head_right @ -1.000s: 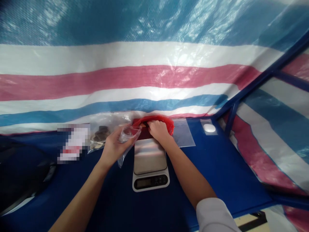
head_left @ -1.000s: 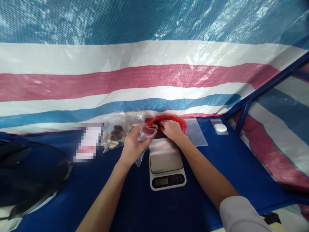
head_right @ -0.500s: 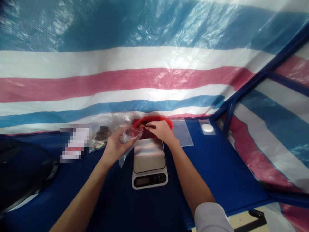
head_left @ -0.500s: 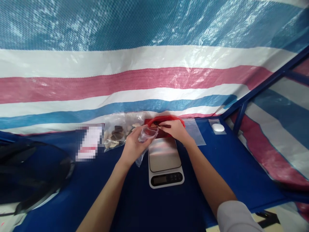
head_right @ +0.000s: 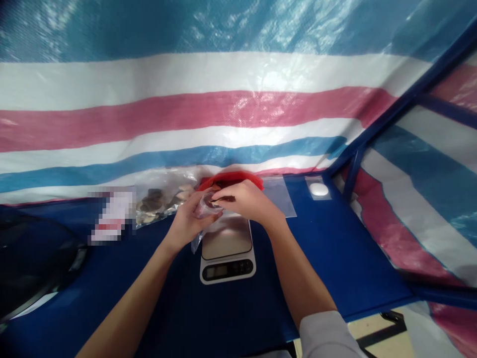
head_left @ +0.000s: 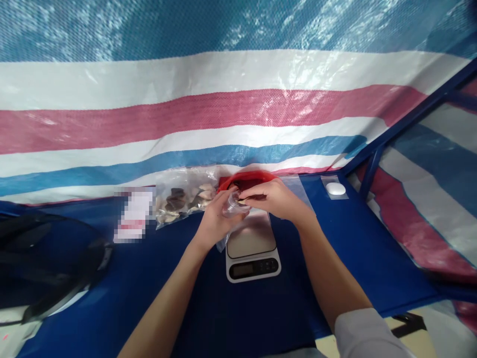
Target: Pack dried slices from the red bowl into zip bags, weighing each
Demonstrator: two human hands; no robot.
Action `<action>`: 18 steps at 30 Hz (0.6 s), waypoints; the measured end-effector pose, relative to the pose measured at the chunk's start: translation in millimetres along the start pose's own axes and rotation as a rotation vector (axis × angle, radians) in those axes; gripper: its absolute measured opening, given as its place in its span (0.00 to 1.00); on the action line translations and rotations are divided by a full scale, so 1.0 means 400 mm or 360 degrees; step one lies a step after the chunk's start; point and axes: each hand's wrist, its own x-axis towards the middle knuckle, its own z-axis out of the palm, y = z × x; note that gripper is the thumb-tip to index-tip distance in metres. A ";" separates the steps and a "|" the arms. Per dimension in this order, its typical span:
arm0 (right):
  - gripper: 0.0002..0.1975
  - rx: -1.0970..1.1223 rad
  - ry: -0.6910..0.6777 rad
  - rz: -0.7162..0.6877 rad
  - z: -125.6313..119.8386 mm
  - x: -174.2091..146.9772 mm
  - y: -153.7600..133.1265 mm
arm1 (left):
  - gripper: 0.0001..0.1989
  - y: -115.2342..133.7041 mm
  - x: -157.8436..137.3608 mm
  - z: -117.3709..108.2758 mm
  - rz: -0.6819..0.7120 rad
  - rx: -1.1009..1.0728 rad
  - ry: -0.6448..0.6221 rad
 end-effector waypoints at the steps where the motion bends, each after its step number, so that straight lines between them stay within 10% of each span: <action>1: 0.11 -0.0091 -0.0065 -0.0024 0.006 0.004 -0.006 | 0.28 -0.001 -0.001 -0.001 -0.0016 -0.0028 -0.0023; 18: 0.15 -0.0321 -0.0329 -0.0083 0.059 0.018 -0.037 | 0.33 -0.033 -0.021 -0.024 -0.0001 -0.0085 -0.0157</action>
